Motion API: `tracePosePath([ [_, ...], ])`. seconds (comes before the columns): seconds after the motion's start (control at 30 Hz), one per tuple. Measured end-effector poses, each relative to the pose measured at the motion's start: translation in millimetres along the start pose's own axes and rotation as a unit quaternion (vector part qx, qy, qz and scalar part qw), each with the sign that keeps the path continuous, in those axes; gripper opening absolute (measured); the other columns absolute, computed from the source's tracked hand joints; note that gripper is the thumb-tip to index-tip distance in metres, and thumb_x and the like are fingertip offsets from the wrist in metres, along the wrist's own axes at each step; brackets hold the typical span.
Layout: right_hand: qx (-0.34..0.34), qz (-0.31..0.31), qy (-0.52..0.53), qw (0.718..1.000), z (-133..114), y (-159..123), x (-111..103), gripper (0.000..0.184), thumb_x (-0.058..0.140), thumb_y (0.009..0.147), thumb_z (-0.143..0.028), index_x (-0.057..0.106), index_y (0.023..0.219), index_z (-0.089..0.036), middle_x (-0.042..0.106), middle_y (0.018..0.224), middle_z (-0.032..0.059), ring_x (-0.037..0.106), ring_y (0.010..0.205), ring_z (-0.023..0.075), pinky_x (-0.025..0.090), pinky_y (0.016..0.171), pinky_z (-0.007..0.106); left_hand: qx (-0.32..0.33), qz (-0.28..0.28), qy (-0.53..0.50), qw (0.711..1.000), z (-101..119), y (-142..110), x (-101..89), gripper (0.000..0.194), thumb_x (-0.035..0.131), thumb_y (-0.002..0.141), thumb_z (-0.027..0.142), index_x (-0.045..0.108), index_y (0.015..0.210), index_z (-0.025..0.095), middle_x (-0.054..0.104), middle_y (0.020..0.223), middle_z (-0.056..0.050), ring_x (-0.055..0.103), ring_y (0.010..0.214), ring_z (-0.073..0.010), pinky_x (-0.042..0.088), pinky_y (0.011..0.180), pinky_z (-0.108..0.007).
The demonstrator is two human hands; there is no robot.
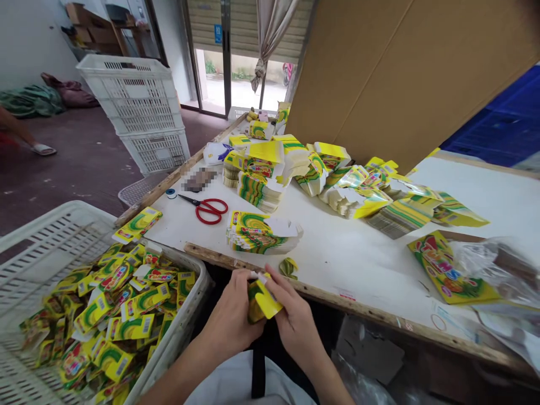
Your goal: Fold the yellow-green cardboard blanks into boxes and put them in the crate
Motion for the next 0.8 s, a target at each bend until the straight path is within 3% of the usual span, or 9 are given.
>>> tracePosePath([
  [0.1, -0.002, -0.03, -0.025, 0.999, 3, 0, -5, 0.057, 0.049, 0.088, -0.01, 0.045, 0.141, -0.029, 0.035, 0.152, 0.0079, 0.038, 0.137, 0.0245, 0.039, 0.109, 0.042, -0.032, -0.027, 0.015, 0.999, -1, 0, -11.1, 0.044, 0.066, 0.064, 0.012, 0.049, 0.104, 0.02, 0.059, 0.102, -0.008, 0.06, 0.096, -0.0277, 0.051, 0.083, -0.043],
  [0.17, -0.001, -0.072, -0.043, 0.997, 1, 1, -7, 0.053, 0.049, 0.087, -0.01, 0.051, 0.137, -0.027, 0.033, 0.153, 0.0091, 0.038, 0.137, 0.0259, 0.042, 0.106, 0.043, -0.04, -0.033, 0.014, 0.999, 2, 1, -19.0, 0.045, 0.071, 0.064, 0.019, 0.051, 0.104, 0.02, 0.062, 0.099, -0.007, 0.063, 0.09, -0.0275, 0.052, 0.079, -0.04],
  [0.33, -0.01, -0.119, -0.031, 0.992, -12, 8, -24, 0.031, 0.054, 0.085, -0.01, 0.07, 0.106, -0.025, 0.051, 0.141, 0.0104, 0.052, 0.126, 0.0258, 0.044, 0.102, 0.042, -0.053, -0.056, -0.052, 0.996, 10, 4, -21.9, 0.061, 0.078, 0.058, 0.02, 0.05, 0.112, 0.024, 0.067, 0.09, -0.001, 0.066, 0.076, -0.0226, 0.051, 0.068, -0.031],
  [0.47, 0.04, -0.04, 0.003, 0.998, -12, 15, -25, 0.014, 0.064, 0.077, -0.015, 0.069, 0.089, -0.022, 0.063, 0.125, 0.0119, 0.058, 0.118, 0.0285, 0.045, 0.098, 0.043, -0.021, -0.026, -0.022, 0.999, 21, 9, -20.0, 0.054, 0.076, 0.061, 0.02, 0.054, 0.11, 0.024, 0.068, 0.099, -0.005, 0.067, 0.086, -0.0261, 0.052, 0.076, -0.035],
  [0.57, 0.074, 0.001, 0.068, 0.995, -6, 16, -11, 0.036, 0.065, 0.076, -0.02, 0.056, 0.111, -0.021, 0.059, 0.129, 0.0136, 0.057, 0.119, 0.0267, 0.045, 0.099, 0.042, -0.009, -0.036, 0.022, 0.999, 16, 7, -27.8, 0.047, 0.073, 0.067, 0.024, 0.055, 0.111, 0.024, 0.066, 0.108, -0.007, 0.065, 0.096, -0.0262, 0.051, 0.082, -0.036],
  [0.63, 0.086, 0.009, 0.074, 0.994, 2, 17, -8, 0.054, 0.067, 0.075, -0.024, 0.045, 0.124, -0.02, 0.059, 0.125, 0.0142, 0.061, 0.111, 0.0256, 0.049, 0.094, 0.041, -0.009, -0.072, 0.065, 0.995, 0, 0, -43.9, 0.044, 0.072, 0.071, 0.029, 0.056, 0.112, 0.026, 0.065, 0.109, -0.006, 0.064, 0.098, -0.0254, 0.051, 0.083, -0.035],
  [0.67, 0.096, 0.025, 0.036, 0.994, 8, 18, -12, 0.052, 0.067, 0.075, -0.026, 0.045, 0.122, -0.02, 0.062, 0.119, 0.013, 0.063, 0.105, 0.0252, 0.05, 0.091, 0.04, -0.019, -0.086, 0.099, 0.991, -12, -5, -56.7, 0.044, 0.072, 0.071, 0.032, 0.058, 0.112, 0.027, 0.065, 0.11, -0.006, 0.063, 0.099, -0.0268, 0.051, 0.084, -0.037],
  [0.73, 0.132, 0.083, -0.091, 0.983, 25, 22, -30, 0.034, 0.064, 0.077, -0.027, 0.052, 0.108, -0.02, 0.064, 0.104, 0.0104, 0.064, 0.095, 0.0254, 0.051, 0.085, 0.04, -0.061, -0.059, 0.207, 0.975, -44, -15, -92.4, 0.046, 0.073, 0.069, 0.043, 0.063, 0.11, 0.025, 0.067, 0.109, -0.01, 0.063, 0.1, -0.0338, 0.05, 0.087, -0.046],
  [0.8, 0.178, 0.128, -0.202, 0.954, 44, 26, -49, 0.019, 0.06, 0.078, -0.024, 0.054, 0.096, -0.02, 0.062, 0.096, 0.01, 0.062, 0.091, 0.0272, 0.049, 0.081, 0.042, -0.101, -0.01, 0.31, 0.945, -72, -25, -126.1, 0.052, 0.074, 0.063, 0.055, 0.069, 0.1, 0.019, 0.066, 0.112, -0.019, 0.058, 0.106, -0.0454, 0.044, 0.091, -0.059],
])
Point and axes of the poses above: each hand's wrist, its own y-axis towards the middle knuckle, its own x-axis out of the palm, z = x × y, the point moved 6 cm from there along y, towards the middle knuckle
